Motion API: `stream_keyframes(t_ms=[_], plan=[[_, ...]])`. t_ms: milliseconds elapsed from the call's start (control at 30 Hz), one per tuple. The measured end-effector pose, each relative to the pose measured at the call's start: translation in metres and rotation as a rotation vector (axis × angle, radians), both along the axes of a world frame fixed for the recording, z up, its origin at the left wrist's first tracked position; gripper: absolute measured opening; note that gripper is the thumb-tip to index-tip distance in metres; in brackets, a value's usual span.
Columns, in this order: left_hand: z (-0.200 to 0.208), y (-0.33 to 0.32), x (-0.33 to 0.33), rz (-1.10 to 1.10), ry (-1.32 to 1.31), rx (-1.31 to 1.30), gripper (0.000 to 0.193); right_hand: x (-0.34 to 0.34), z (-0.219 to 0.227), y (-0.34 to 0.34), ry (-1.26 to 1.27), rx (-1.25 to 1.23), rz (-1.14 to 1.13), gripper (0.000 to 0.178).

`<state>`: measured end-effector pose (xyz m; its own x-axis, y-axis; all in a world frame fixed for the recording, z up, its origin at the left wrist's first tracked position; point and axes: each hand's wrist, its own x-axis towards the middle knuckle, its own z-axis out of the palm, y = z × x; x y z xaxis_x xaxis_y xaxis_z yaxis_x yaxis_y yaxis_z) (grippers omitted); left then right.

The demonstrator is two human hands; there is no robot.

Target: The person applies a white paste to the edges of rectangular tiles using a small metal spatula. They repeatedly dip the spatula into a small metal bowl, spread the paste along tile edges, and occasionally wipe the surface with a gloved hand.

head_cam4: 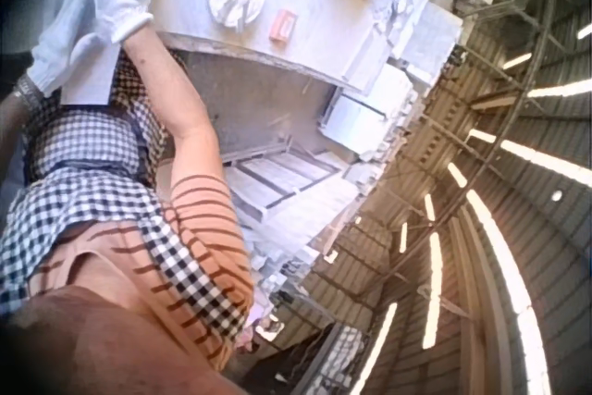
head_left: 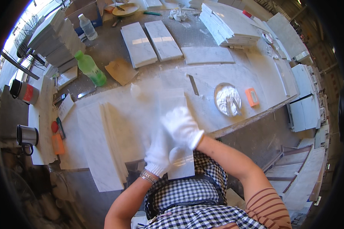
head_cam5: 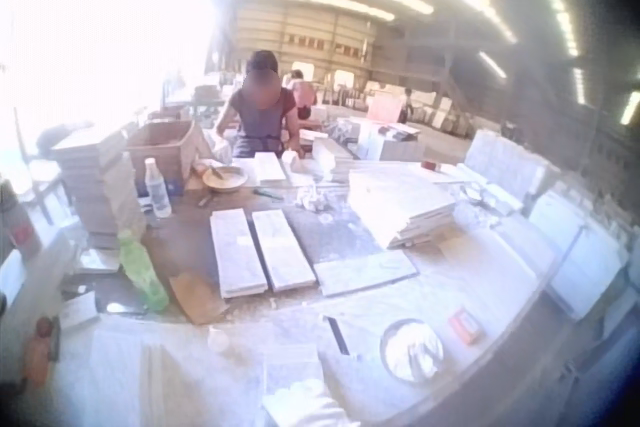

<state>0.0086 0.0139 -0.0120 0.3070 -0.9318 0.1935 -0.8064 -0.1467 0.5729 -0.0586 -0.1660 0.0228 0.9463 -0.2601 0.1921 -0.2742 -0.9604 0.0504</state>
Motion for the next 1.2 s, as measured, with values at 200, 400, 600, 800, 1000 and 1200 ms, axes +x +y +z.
stream_keyframes(t_ms=[200,400,600,800,1000,1200], plan=[[0.002,0.003,0.0,0.011,0.024,0.066,0.096,0.01,-0.009,-0.014,-0.155,-0.137,-0.048,0.013],[0.001,0.004,-0.002,0.028,0.029,0.124,0.096,0.014,-0.017,-0.01,-0.181,0.067,-0.039,0.018],[0.014,0.005,-0.001,0.059,0.37,0.127,0.088,0.003,-0.001,0.007,0.033,0.105,-0.031,0.018],[0.005,0.032,-0.007,0.089,0.288,0.053,0.085,-0.062,-0.002,0.035,-0.106,0.177,0.038,0.019],[-0.003,0.046,0.003,0.081,0.101,-0.106,0.081,-0.022,-0.03,-0.044,-0.117,-0.032,-0.246,0.024],[0.002,0.073,0.014,0.243,0.297,-0.084,0.071,-0.079,0.028,0.084,-0.116,0.261,0.221,0.011]])
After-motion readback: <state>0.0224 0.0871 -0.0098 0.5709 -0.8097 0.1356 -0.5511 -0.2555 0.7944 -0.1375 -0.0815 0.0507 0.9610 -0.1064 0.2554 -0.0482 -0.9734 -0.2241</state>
